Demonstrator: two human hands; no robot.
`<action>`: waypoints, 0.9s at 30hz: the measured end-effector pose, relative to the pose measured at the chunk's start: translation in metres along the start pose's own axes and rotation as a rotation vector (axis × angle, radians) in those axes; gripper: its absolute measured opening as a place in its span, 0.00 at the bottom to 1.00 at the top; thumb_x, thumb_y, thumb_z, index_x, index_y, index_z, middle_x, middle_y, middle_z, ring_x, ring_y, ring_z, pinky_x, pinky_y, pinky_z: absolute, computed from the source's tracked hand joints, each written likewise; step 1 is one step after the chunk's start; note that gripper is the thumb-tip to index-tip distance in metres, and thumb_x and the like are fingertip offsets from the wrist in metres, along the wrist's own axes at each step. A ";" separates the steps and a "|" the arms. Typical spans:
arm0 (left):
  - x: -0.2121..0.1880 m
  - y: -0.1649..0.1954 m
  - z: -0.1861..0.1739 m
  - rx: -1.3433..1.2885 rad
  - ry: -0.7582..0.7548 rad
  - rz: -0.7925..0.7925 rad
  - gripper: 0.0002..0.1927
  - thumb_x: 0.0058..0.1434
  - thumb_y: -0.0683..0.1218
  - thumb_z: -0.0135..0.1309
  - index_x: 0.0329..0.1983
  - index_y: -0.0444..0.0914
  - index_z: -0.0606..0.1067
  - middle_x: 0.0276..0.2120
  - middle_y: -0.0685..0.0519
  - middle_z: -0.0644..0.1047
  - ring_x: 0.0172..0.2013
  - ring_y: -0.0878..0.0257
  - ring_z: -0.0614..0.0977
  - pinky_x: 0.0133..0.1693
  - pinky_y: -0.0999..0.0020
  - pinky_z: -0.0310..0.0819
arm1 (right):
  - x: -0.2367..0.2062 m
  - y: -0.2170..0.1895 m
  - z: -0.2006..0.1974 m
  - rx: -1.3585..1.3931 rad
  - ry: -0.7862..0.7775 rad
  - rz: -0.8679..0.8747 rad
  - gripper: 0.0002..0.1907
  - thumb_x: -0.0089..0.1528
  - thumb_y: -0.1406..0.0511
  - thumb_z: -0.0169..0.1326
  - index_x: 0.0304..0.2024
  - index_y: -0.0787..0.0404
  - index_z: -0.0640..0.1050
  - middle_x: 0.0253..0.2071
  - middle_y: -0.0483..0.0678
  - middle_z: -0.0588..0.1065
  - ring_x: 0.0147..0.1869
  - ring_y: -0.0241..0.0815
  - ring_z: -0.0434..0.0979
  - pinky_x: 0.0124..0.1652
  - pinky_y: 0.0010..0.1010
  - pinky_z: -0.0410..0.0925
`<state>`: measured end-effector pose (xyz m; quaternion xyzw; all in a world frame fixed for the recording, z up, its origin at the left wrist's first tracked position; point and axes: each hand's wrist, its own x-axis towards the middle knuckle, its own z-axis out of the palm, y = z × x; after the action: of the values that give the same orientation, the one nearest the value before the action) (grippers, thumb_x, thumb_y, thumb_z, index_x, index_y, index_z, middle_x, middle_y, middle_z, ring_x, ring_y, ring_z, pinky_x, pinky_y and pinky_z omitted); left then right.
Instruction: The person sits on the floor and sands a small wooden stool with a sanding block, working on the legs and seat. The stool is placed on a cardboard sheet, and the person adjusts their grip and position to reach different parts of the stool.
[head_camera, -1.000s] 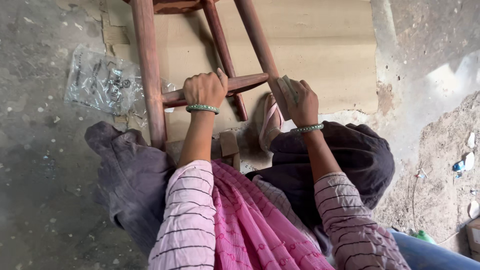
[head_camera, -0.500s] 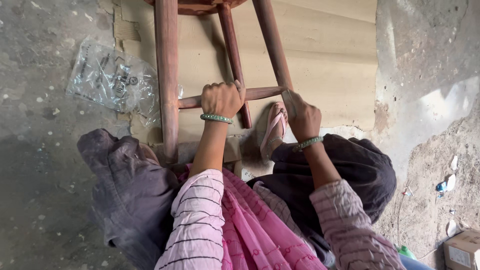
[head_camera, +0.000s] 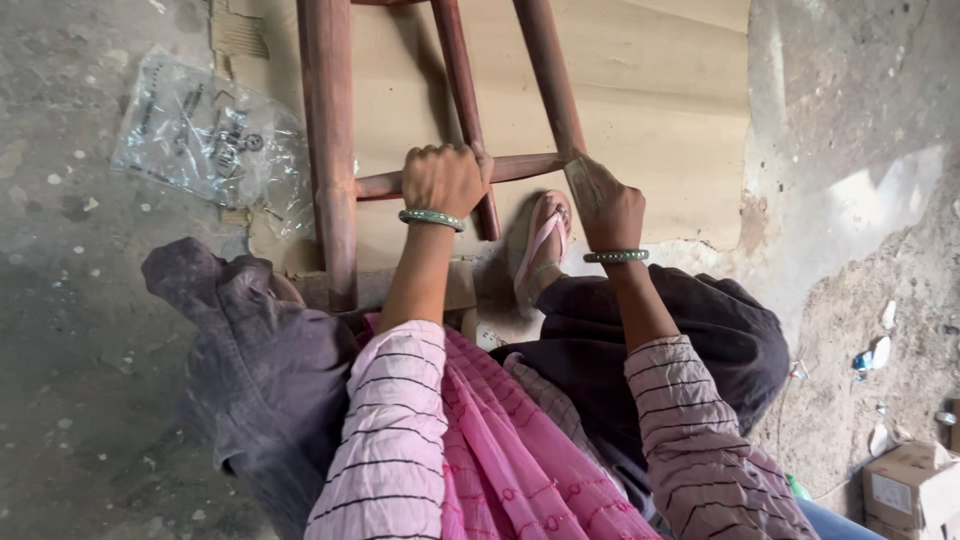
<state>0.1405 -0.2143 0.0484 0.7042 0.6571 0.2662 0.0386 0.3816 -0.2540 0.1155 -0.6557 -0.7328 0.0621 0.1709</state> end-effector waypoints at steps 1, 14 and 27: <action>0.001 0.000 0.000 -0.015 -0.044 -0.008 0.28 0.64 0.52 0.47 0.07 0.44 0.74 0.09 0.47 0.74 0.11 0.56 0.75 0.21 0.59 0.70 | 0.000 0.001 0.000 0.039 -0.025 0.020 0.15 0.68 0.63 0.56 0.54 0.63 0.82 0.30 0.61 0.78 0.26 0.53 0.80 0.31 0.39 0.72; -0.002 -0.002 0.000 0.020 0.061 0.026 0.25 0.63 0.52 0.47 0.10 0.44 0.75 0.11 0.47 0.75 0.13 0.54 0.77 0.23 0.58 0.71 | 0.013 -0.004 0.000 0.022 0.106 -0.051 0.14 0.69 0.63 0.56 0.53 0.62 0.83 0.27 0.58 0.79 0.23 0.47 0.79 0.27 0.34 0.70; 0.001 -0.003 0.000 -0.001 0.033 0.002 0.23 0.63 0.51 0.49 0.10 0.43 0.74 0.11 0.46 0.75 0.12 0.55 0.77 0.23 0.59 0.71 | 0.022 -0.010 -0.010 0.098 0.175 -0.096 0.14 0.71 0.60 0.54 0.53 0.61 0.82 0.33 0.59 0.80 0.31 0.49 0.83 0.33 0.36 0.73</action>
<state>0.1377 -0.2129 0.0477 0.7004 0.6567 0.2783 0.0279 0.3733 -0.2351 0.1319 -0.6136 -0.7418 0.0320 0.2687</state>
